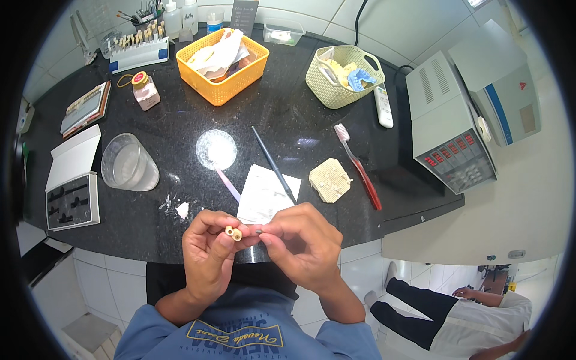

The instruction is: The person is working on a small dental prosthesis, likely a crown or bridge, using a fine brush to apply material and a color shade guide for reference. They handle the object with precision, occasionally wiping it and placing it into a machine for processing.

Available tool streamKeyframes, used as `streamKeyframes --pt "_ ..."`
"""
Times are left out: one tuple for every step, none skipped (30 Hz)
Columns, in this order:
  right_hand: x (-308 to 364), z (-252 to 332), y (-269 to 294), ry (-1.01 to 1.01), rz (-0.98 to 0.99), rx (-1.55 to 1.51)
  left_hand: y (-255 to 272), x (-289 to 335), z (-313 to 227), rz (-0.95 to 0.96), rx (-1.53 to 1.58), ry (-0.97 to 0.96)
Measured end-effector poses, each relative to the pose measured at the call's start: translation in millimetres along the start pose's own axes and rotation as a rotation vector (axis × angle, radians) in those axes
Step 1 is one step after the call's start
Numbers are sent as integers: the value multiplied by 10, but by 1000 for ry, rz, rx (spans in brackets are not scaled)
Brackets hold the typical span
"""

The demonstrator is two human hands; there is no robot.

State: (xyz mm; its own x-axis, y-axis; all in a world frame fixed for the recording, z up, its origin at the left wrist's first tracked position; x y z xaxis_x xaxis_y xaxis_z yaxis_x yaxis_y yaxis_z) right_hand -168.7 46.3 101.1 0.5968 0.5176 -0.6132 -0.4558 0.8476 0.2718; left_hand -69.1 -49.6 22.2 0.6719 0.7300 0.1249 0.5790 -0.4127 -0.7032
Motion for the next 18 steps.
streamKeyframes --pt "13 -21 -6 -18 -3 -20 13 0 6 -9 -1 10" --pt "25 -38 -8 -35 -6 -41 25 1 12 -19 -2 20" --pt "36 -68 -9 -71 -9 -61 31 -1 12 -24 0 29" --pt "52 -97 -8 -107 -12 -80 35 -3 13 -30 2 39" --pt "67 -126 -11 -143 -15 -100 42 -1 16 -35 4 48" --pt "73 -140 -12 -160 -22 -117 42 3 19 -33 4 47" --pt "80 -157 -15 -176 -28 -133 45 7 30 -32 4 46" --pt "87 -171 -19 -193 -35 -150 50 11 39 -30 4 45" --pt "92 -177 -23 -202 -39 -158 57 11 47 -31 -1 44" --pt "98 -183 -27 -212 -43 -166 64 11 54 -32 -7 43" --pt "102 -189 -28 -222 -48 -174 70 11 58 -33 -13 42" --pt "106 -195 -28 -230 -49 -170 75 13 64 -29 -15 47" --pt "109 -200 -26 -239 -50 -166 81 15 68 -26 -18 52" --pt "112 -205 -24 -247 -51 -162 81 18 73 -22 -20 58" --pt "116 -210 -22 -258 -56 -166 82 19 74 -25 -24 59" --pt "120 -215 -21 -269 -60 -169 81 18 74 -27 -29 61" --pt "123 -221 -21 -280 -65 -173 80 17 75 -29 -33 63" --pt "124 -225 -22 -286 -70 -177 79 15 75 -29 -33 62"
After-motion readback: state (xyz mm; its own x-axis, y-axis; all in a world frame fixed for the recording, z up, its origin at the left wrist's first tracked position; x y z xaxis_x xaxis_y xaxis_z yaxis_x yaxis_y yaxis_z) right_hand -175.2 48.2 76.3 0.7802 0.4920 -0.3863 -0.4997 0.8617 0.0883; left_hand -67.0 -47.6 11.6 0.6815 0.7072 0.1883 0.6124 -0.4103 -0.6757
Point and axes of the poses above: each hand's wrist, its own x-axis away from the middle knuckle, its own y-axis out of the back of the hand, z = x × y, the point moved 10 cm from there along -x, towards the middle knuckle, and after that the axes turned 13 degrees about -z, right-handed, at the moved point
